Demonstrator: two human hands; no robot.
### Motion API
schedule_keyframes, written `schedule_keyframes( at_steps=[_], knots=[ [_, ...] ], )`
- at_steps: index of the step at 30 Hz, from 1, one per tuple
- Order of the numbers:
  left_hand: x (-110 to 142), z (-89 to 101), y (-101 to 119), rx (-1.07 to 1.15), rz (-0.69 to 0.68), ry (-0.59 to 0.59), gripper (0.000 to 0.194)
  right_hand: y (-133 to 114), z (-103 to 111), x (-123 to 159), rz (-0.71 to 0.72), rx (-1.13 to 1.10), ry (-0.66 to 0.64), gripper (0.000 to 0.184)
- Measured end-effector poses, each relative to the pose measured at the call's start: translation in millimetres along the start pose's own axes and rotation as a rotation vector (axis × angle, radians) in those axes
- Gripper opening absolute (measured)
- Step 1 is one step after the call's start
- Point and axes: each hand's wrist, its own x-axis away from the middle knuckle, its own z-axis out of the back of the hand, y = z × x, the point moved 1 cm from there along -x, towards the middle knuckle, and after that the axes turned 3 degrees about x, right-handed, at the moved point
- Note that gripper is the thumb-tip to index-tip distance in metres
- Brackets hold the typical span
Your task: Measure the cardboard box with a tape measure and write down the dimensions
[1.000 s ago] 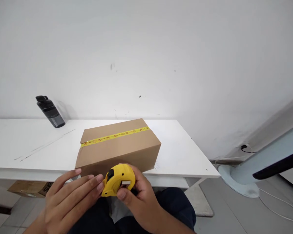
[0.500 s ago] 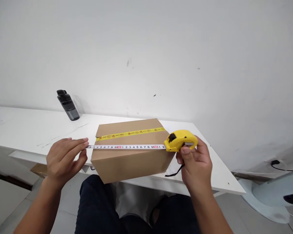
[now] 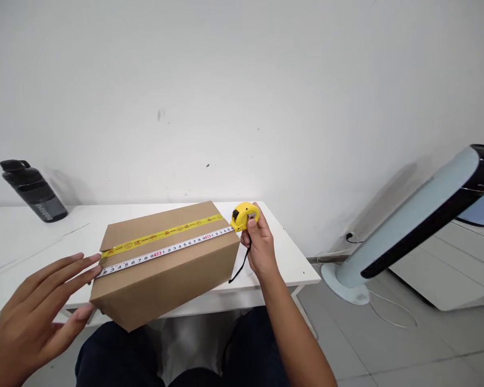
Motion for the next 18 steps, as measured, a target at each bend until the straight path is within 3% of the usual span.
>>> schedule_keyframes(
  at_steps=[4, 8, 18],
  knots=[
    [-0.2, -8.0, 16.8, 0.062, 0.172, 0.036, 0.05, 0.4, -0.6, 1.7, -0.009, -0.01, -0.002, 0.061],
    [4.0, -19.3, 28.8, 0.282, 0.36, 0.08, 0.045, 2.1, 6.6, 2.9, 0.007, -0.017, 0.021, 0.06],
    [10.4, -26.5, 24.4, 0.392, 0.364, 0.115, 0.041, 1.0, 10.8, 5.2, 0.007, -0.014, -0.003, 0.053]
  ],
)
